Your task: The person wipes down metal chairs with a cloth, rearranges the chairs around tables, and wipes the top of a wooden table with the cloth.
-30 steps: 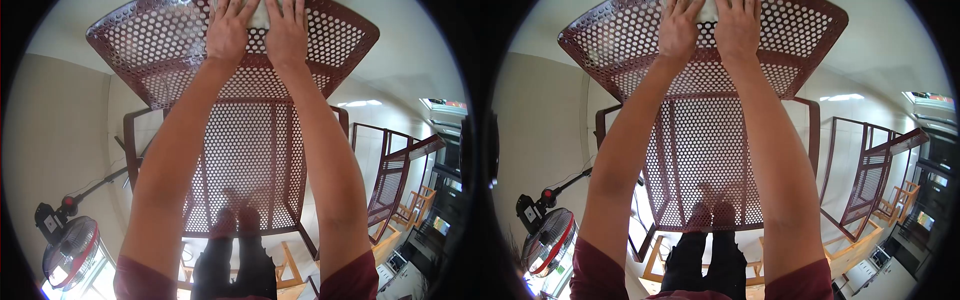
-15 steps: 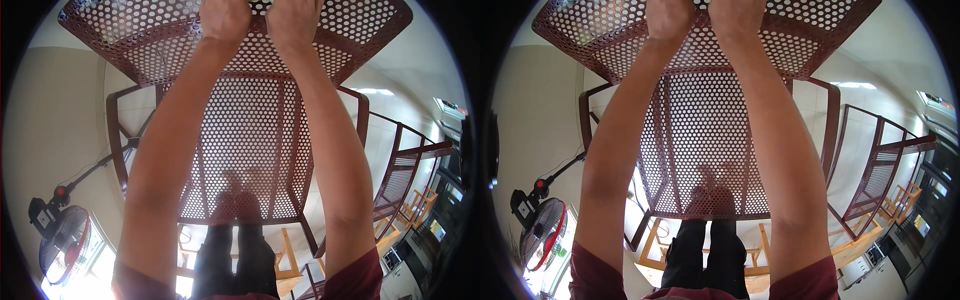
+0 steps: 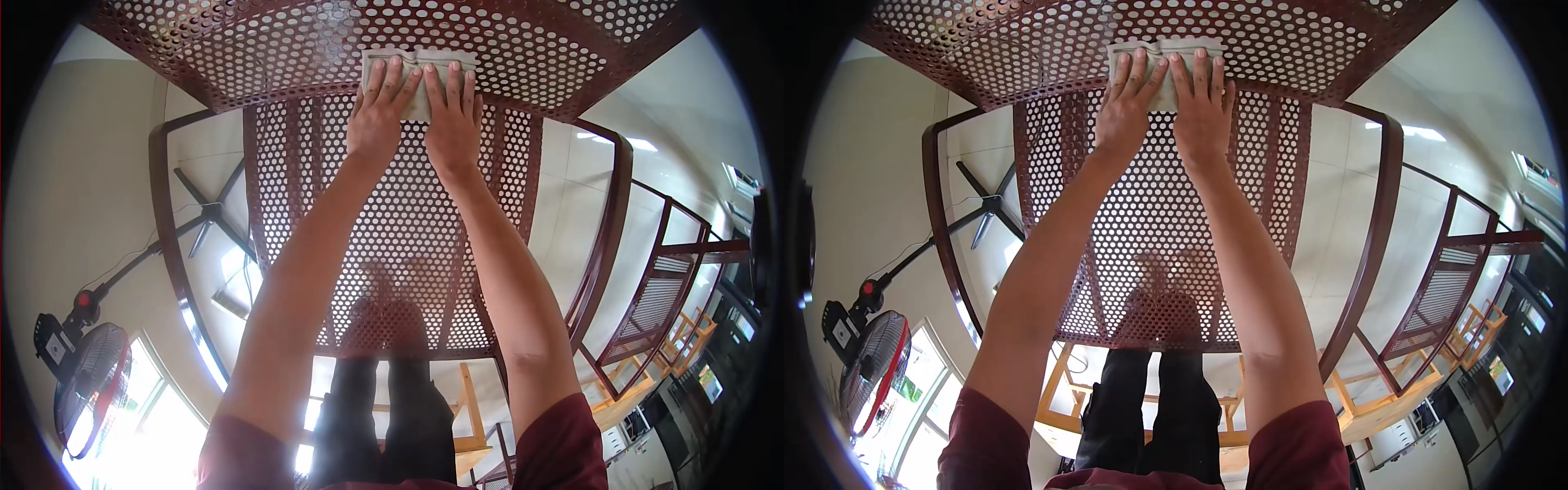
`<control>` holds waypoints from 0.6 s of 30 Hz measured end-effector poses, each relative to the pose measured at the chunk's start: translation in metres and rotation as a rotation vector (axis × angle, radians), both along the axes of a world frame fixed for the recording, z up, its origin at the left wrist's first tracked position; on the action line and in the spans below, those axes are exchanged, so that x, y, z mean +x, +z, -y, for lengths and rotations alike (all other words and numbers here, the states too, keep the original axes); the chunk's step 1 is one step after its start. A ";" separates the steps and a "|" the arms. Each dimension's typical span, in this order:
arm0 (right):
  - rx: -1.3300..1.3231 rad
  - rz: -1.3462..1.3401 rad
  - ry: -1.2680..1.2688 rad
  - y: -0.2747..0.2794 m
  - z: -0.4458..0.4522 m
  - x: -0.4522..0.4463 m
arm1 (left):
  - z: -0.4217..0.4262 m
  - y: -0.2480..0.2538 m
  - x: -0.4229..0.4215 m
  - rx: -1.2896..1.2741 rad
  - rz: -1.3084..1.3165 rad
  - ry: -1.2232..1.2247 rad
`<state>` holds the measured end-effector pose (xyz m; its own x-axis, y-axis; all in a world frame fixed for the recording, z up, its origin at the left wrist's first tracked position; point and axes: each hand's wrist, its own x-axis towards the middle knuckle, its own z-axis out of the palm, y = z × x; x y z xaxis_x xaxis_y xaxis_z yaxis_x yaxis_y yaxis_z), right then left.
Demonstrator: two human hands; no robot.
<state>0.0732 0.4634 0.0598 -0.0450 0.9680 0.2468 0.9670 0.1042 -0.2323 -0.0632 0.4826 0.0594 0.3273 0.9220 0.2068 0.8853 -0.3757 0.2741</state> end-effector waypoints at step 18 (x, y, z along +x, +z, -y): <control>-1.196 -0.535 0.214 -0.004 0.235 -0.020 | 0.248 0.008 -0.059 -0.778 0.248 0.088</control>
